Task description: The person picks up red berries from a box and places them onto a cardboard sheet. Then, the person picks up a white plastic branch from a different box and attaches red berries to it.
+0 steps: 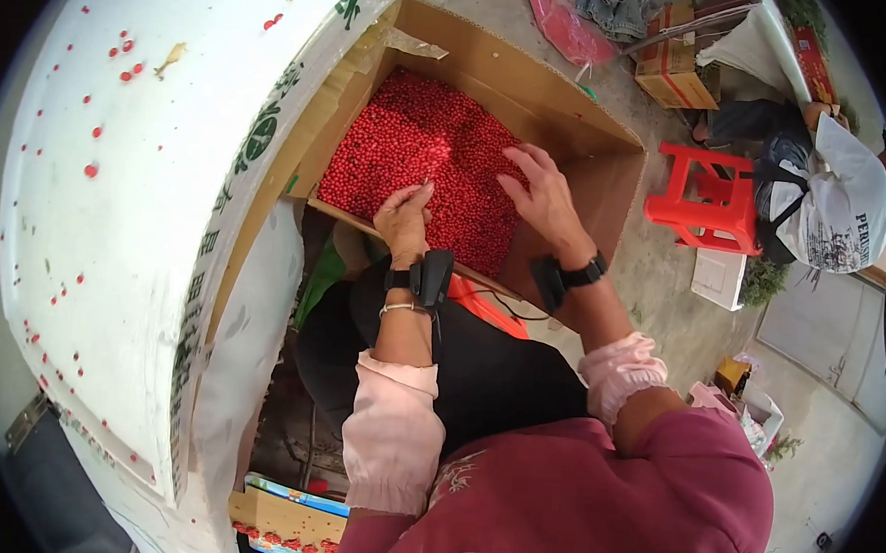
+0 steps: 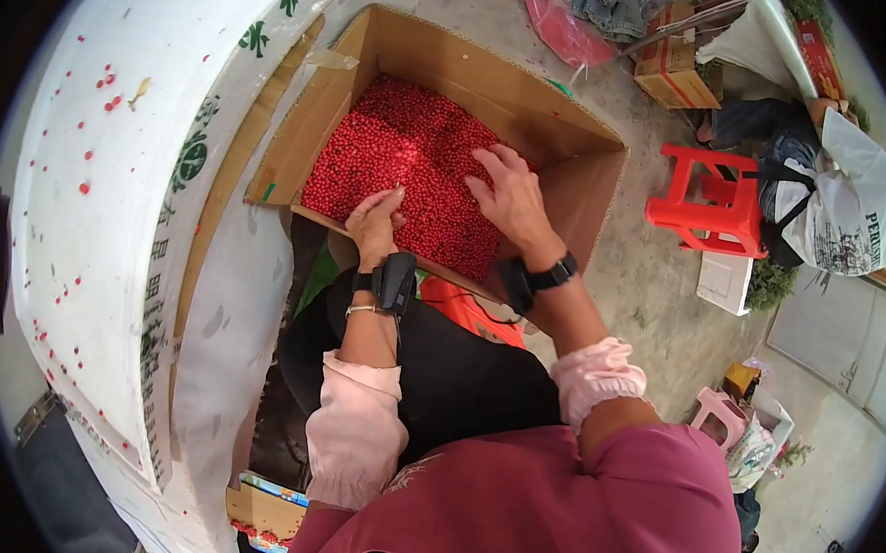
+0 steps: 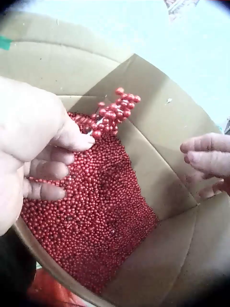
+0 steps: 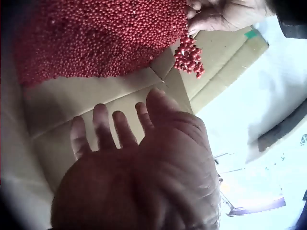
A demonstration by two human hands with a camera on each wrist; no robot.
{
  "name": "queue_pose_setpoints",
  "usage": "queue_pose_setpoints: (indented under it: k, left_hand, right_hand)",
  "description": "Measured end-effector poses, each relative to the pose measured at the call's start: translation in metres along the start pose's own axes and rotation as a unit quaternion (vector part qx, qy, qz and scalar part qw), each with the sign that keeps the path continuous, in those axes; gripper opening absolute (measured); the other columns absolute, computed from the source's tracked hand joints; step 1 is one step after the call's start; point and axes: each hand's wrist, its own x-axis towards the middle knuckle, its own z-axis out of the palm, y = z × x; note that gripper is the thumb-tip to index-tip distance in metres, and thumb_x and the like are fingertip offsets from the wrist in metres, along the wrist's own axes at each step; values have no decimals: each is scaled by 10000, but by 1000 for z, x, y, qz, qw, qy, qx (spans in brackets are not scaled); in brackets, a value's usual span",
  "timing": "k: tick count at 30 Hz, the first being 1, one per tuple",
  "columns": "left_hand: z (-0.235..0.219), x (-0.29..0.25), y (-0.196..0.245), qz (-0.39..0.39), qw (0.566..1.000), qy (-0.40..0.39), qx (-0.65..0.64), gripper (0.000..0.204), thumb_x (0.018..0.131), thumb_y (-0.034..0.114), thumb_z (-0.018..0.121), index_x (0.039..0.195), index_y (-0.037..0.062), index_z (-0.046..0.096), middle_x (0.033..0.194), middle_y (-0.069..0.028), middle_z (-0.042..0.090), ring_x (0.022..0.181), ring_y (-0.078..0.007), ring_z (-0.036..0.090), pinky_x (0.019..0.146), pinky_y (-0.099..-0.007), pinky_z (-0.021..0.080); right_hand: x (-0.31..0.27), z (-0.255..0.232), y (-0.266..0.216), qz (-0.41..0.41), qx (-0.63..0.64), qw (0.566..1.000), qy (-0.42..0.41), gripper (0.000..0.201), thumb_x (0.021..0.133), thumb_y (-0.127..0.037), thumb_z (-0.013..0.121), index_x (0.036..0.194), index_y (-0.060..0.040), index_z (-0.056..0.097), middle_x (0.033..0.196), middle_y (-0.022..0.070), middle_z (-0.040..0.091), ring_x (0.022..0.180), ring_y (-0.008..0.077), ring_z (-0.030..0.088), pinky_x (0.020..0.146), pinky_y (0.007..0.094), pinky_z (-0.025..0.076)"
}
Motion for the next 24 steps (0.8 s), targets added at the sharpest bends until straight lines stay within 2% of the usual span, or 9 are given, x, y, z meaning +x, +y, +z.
queue_pose_setpoints:
  k: [3,7,12,15,22,24]
  left_hand:
    - [-2,-15,7,-8,1000,-21,17,135,670,46,715,753,3,618,617,-24,567,471,-79,475,430,-198,423]
    - [-1,-37,15,-7,997,-64,52,136,687,60,704,773,5,614,620,-21,558,474,-83,485,452,-225,465]
    - [7,-65,31,-21,992,-107,66,141,715,65,679,823,8,608,645,-23,556,514,-87,502,505,-269,505]
    - [13,-80,40,-19,990,-127,62,142,728,53,663,844,2,599,661,-29,556,540,-93,504,532,-281,509]
    - [27,-101,48,10,984,-173,33,177,758,-1,612,924,-9,552,711,-44,545,586,-109,495,606,-291,507]
    - [29,-104,49,-4,980,-200,0,202,764,-5,604,951,-3,528,722,-46,540,590,-110,491,638,-298,504]
  right_hand:
    - [-22,-32,4,-11,0,998,-63,308,782,-179,580,1062,-57,540,1075,169,525,958,346,516,788,390,448]
    - [-48,-59,26,-8,-70,993,-91,306,760,-184,591,1046,-84,545,1015,137,554,913,326,531,749,411,442]
    - [-63,-75,33,-28,-11,997,-65,300,757,-157,585,1046,-90,538,987,121,562,906,309,531,750,402,432]
    - [-68,-79,31,-73,11,997,-29,279,779,-138,569,1043,-58,529,961,142,565,898,350,524,759,412,446]
    - [-71,-74,37,-62,86,994,9,227,772,-129,574,982,-45,555,911,147,573,848,341,548,734,397,463]
    - [-70,-74,40,-64,101,993,21,217,770,-129,576,969,-42,560,902,147,575,837,338,553,727,392,467]
